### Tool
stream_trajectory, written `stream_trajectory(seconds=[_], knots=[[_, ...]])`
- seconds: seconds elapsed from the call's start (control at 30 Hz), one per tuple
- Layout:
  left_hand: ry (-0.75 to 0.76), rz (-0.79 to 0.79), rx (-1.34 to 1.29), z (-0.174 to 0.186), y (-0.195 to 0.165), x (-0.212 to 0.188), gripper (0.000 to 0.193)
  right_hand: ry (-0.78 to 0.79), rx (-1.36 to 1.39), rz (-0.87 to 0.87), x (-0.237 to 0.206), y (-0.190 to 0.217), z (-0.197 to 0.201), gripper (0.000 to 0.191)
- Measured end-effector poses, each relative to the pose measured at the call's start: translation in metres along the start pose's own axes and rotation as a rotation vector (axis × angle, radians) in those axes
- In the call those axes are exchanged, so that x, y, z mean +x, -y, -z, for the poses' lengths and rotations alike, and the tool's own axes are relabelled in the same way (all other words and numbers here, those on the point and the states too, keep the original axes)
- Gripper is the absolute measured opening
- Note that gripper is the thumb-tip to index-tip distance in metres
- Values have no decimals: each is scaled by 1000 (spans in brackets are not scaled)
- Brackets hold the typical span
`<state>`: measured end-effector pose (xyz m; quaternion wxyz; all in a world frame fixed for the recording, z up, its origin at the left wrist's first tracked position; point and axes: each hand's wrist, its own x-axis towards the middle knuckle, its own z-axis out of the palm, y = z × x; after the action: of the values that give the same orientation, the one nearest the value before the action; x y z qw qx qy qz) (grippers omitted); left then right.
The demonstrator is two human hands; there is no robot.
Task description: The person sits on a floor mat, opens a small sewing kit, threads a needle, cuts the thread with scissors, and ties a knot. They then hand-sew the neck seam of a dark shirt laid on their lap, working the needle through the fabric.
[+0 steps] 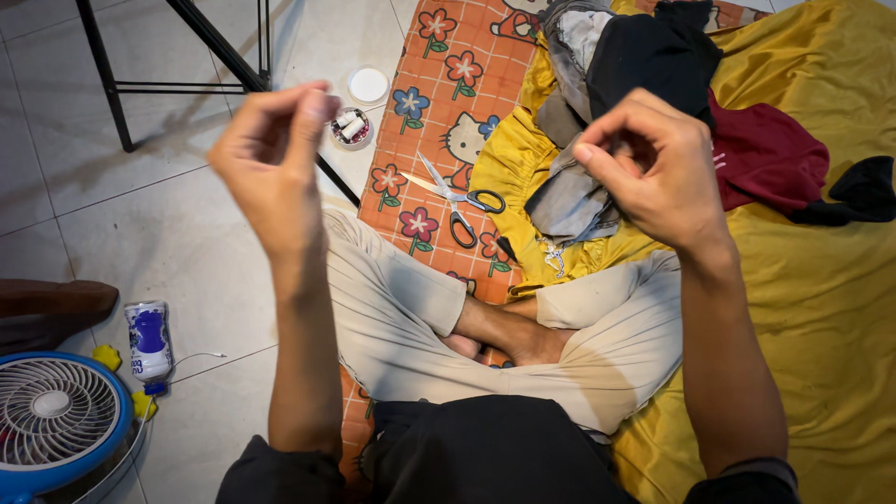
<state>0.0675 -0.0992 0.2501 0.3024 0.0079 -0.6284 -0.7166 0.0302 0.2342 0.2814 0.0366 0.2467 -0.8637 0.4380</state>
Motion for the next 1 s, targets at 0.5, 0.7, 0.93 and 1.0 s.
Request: stream_trajectory(seconds=[0.5, 0.7, 0.93, 1.0], knots=[[429, 156, 70, -53, -8, -33, 12, 130, -290, 294, 34, 84, 7, 14], [503, 288, -46, -72, -25, -41, 14, 98, -330, 497, 33, 96, 16, 20], [516, 43, -98, -81, -35, -44, 14, 25, -343, 506, 26, 107, 21, 22], [538, 216, -198, -82, -35, -46, 15, 5, -323, 481, 24, 106, 21, 21]])
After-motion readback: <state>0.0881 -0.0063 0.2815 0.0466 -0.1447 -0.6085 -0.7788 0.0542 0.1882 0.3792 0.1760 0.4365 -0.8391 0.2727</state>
